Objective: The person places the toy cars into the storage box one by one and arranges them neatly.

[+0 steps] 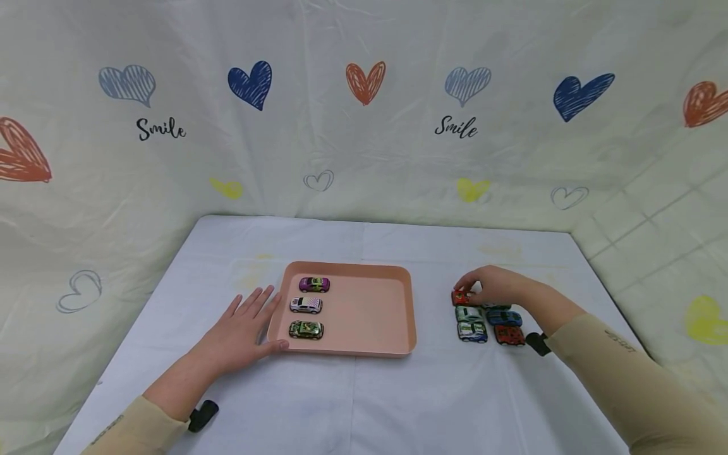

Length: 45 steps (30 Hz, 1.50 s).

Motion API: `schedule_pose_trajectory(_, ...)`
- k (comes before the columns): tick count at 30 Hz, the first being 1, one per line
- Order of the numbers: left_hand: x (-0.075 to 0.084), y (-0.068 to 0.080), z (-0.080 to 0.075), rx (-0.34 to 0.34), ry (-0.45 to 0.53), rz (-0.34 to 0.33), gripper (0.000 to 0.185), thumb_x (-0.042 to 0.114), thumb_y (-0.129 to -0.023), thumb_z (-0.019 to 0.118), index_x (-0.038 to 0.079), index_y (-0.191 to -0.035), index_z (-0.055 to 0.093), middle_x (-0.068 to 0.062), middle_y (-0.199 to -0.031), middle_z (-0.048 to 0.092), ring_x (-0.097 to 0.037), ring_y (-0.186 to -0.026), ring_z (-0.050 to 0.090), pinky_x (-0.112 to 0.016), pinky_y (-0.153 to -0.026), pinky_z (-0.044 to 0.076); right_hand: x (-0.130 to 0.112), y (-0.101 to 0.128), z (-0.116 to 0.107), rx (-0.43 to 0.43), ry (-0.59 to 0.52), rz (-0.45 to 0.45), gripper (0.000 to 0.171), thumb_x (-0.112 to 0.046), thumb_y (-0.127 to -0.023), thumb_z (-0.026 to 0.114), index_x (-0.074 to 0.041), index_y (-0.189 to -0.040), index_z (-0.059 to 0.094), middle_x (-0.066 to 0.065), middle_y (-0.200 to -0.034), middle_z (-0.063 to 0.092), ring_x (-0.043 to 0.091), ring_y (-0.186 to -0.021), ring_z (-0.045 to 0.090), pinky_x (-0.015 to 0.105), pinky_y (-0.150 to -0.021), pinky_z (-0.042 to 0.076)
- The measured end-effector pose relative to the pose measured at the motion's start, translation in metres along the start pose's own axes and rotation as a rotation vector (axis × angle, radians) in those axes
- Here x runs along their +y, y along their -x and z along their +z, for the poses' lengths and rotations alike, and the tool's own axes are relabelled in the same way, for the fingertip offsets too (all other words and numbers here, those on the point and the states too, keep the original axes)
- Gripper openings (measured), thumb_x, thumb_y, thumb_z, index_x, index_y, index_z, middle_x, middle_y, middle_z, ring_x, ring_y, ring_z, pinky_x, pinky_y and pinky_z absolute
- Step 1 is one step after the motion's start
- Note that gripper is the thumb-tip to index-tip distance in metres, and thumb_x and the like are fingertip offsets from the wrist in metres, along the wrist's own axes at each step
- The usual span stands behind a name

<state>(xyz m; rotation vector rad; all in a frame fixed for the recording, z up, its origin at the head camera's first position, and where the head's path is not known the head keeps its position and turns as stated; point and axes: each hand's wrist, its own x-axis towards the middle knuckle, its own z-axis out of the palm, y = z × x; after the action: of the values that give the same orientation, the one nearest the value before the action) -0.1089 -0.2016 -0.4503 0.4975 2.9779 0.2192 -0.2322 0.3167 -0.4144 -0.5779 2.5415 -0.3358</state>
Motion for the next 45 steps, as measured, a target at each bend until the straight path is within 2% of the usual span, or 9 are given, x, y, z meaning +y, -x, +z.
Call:
schedule_pose_trajectory(4, 0.000, 0.001, 0.000, 0.005, -0.003, 0.002, 0.105, 0.083, -0.083, 0.044, 0.012, -0.158, 0.026, -0.011, -0.165, 0.019, -0.034, -0.150, 0.015, -0.057, -0.121, 0.009, 0.001, -0.001, -0.001, -0.011, -0.028, 0.005, 0.026, -0.013, -0.094, 0.064, -0.018, -0.120, 0.069, 0.002, -0.109, 0.067, 0.020, -0.089, 0.057, 0.038, -0.075, 0.052)
schedule_pose_trajectory(8, 0.000, 0.001, -0.001, 0.013, 0.002, 0.005, 0.104, 0.081, -0.083, 0.047, 0.011, -0.158, 0.027, -0.011, -0.164, 0.020, -0.035, -0.150, 0.016, -0.057, -0.120, 0.010, 0.003, -0.002, -0.002, -0.019, -0.052, 0.005, 0.031, -0.013, -0.094, 0.064, -0.016, -0.124, 0.068, 0.002, -0.109, 0.066, 0.019, -0.085, 0.055, 0.034, -0.071, 0.051)
schedule_pose_trajectory(16, 0.000, 0.000, 0.000, 0.007, 0.000, 0.004, 0.105, 0.082, -0.083, 0.046, 0.012, -0.158, 0.027, -0.011, -0.164, 0.019, -0.034, -0.150, 0.015, -0.057, -0.120, 0.009, 0.008, -0.004, -0.006, -0.010, -0.066, -0.036, 0.035, -0.018, -0.093, 0.067, -0.014, -0.128, 0.068, 0.002, -0.108, 0.067, 0.017, -0.079, 0.053, 0.032, -0.065, 0.047)
schedule_pose_trajectory(24, 0.000, 0.000, 0.002, 0.007, 0.004, 0.005, 0.106, 0.083, -0.082, 0.046, 0.012, -0.158, 0.027, -0.011, -0.164, 0.019, -0.035, -0.150, 0.015, -0.057, -0.120, 0.009, 0.005, -0.001, -0.020, -0.010, -0.114, -0.037, 0.039, -0.016, -0.090, 0.070, -0.011, -0.129, 0.068, 0.005, -0.110, 0.067, 0.018, -0.077, 0.053, 0.032, -0.064, 0.048)
schedule_pose_trajectory(34, 0.000, 0.000, 0.001, 0.018, 0.009, 0.008, 0.105, 0.083, -0.083, 0.045, 0.012, -0.158, 0.027, -0.011, -0.164, 0.019, -0.035, -0.150, 0.016, -0.057, -0.120, 0.009, -0.010, 0.000, -0.038, -0.043, -0.161, -0.056, 0.042, -0.017, -0.089, 0.073, -0.011, -0.130, 0.067, 0.002, -0.107, 0.067, 0.020, -0.077, 0.054, 0.033, -0.064, 0.048)
schedule_pose_trajectory(38, 0.000, 0.001, 0.000, 0.019, 0.009, 0.007, 0.105, 0.083, -0.083, 0.045, 0.012, -0.158, 0.027, -0.011, -0.164, 0.019, -0.035, -0.150, 0.016, -0.057, -0.120, 0.009, -0.017, -0.002, -0.044, -0.062, -0.188, -0.064, 0.042, -0.018, -0.089, 0.074, -0.012, -0.130, 0.067, 0.002, -0.107, 0.067, 0.025, -0.077, 0.059, 0.037, -0.067, 0.050)
schedule_pose_trajectory(45, -0.002, 0.000, 0.003, 0.006, 0.009, 0.005, 0.107, 0.085, -0.081, 0.043, 0.013, -0.158, 0.025, -0.011, -0.165, 0.018, -0.034, -0.151, 0.015, -0.057, -0.121, 0.008, -0.031, -0.009, -0.048, -0.084, -0.177, -0.070, 0.043, -0.022, -0.089, 0.075, -0.015, -0.131, 0.067, 0.000, -0.106, 0.067, 0.023, -0.081, 0.058, 0.039, -0.072, 0.051)
